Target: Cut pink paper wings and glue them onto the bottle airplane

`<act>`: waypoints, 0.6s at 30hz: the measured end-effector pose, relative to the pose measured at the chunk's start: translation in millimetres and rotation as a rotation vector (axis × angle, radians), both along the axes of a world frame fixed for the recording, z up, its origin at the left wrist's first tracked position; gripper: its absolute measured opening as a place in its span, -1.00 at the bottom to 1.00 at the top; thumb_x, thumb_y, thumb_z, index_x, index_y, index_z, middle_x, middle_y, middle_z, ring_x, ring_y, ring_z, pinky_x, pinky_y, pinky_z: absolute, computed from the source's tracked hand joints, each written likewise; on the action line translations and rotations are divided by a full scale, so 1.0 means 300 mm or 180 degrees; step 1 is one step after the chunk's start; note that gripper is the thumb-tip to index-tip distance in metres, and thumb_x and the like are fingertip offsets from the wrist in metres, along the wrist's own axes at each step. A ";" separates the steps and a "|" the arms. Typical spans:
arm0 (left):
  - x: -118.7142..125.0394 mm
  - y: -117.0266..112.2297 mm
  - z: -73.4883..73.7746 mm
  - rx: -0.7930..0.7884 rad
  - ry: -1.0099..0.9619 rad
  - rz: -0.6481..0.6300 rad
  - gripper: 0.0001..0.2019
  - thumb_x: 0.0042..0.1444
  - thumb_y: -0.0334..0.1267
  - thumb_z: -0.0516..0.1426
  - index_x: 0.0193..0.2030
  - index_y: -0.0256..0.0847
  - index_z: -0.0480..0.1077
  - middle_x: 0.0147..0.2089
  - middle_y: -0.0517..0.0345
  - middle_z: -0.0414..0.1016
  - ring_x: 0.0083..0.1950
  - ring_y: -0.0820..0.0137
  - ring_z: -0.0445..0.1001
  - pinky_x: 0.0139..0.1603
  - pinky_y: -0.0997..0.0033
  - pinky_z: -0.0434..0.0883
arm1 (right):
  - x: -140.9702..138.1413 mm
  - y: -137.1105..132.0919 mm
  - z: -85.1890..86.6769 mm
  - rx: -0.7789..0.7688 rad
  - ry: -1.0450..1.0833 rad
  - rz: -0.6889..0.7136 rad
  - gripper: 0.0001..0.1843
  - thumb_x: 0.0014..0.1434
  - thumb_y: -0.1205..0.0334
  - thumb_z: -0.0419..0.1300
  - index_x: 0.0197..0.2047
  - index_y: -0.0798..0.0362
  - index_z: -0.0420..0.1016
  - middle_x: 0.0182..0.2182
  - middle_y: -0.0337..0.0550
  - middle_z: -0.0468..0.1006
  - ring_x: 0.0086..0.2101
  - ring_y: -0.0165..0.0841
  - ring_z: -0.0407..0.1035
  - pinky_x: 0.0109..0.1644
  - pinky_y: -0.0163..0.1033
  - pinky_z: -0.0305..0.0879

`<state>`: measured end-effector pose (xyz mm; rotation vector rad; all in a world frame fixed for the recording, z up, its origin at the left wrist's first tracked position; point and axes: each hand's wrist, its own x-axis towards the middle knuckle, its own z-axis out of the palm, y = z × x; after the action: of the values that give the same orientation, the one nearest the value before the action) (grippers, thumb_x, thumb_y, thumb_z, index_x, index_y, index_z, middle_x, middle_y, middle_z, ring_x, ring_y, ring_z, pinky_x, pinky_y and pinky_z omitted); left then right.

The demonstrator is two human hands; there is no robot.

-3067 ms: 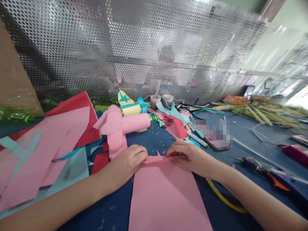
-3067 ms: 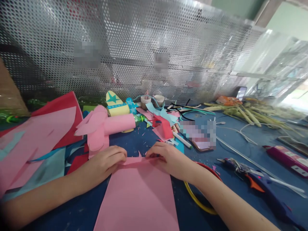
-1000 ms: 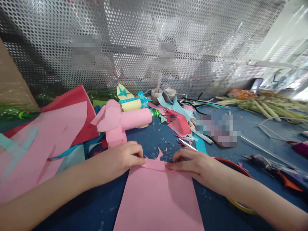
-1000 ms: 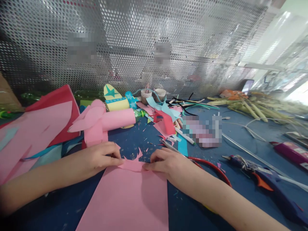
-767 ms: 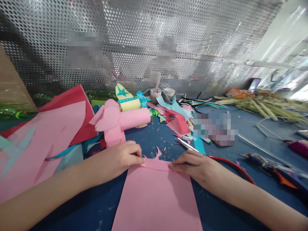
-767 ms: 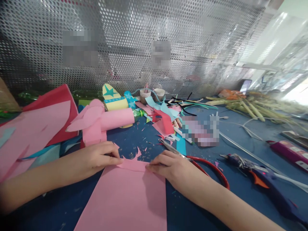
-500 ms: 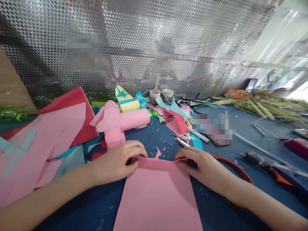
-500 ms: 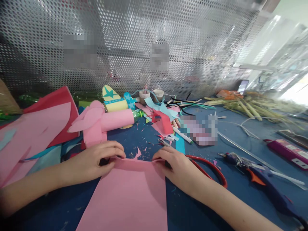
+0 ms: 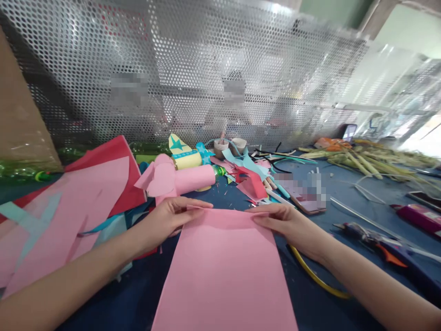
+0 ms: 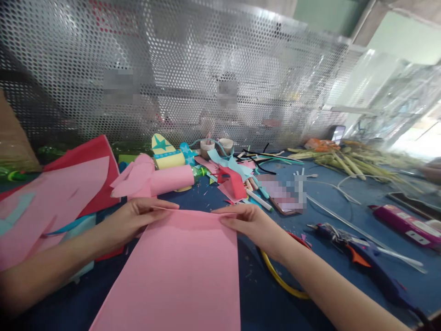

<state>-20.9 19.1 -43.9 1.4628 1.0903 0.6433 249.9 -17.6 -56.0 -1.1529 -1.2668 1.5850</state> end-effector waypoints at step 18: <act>0.035 -0.059 0.077 0.2253 0.0671 -0.0659 -0.89 0.12 -0.33 0.15 -0.31 -0.15 0.53 -0.28 0.20 0.58 -0.25 0.44 0.53 -0.20 0.55 0.45 | -0.012 -0.030 0.046 0.1324 -0.1629 0.0061 -0.79 0.14 0.12 0.23 -0.21 0.05 0.50 -0.38 -0.19 0.54 -0.35 -0.34 0.40 -0.25 -0.28 0.30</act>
<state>-10.4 1.3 -20.6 2.2618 0.8832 0.7805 246.3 -26.5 -42.2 -1.3103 -1.8353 0.9883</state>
